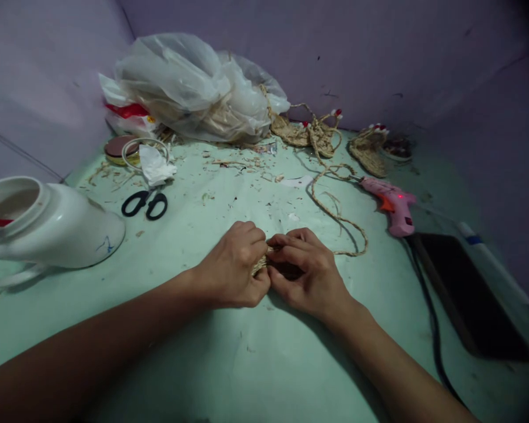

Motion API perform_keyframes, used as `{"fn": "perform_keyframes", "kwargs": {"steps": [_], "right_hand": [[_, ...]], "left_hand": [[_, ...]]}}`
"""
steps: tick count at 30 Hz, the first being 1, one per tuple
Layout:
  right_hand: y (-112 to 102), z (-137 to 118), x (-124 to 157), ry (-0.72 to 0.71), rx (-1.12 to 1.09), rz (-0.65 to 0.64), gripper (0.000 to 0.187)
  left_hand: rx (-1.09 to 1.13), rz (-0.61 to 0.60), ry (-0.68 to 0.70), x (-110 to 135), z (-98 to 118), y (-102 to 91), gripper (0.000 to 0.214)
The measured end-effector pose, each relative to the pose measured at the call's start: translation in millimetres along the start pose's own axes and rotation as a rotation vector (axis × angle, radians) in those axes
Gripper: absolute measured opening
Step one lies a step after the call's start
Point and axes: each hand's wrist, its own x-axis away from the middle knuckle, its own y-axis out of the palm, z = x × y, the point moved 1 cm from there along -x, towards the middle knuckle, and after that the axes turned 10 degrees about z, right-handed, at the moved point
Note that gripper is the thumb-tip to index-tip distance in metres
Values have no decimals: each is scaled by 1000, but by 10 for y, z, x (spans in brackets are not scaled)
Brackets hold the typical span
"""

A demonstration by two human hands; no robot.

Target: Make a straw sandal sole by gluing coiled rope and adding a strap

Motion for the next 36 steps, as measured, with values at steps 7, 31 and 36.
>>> {"fn": "perform_keyframes", "kwargs": {"steps": [7,31,36], "right_hand": [[5,1,6,1,-3,3,11],[13,1,15,31,-19,14,11],[23,-4,12,41,-5,7,11]], "left_hand": [[7,1,12,5,-4,2,7],[26,51,22,23,-23,43,8],[22,20,1,22,-17,43,7]]}}
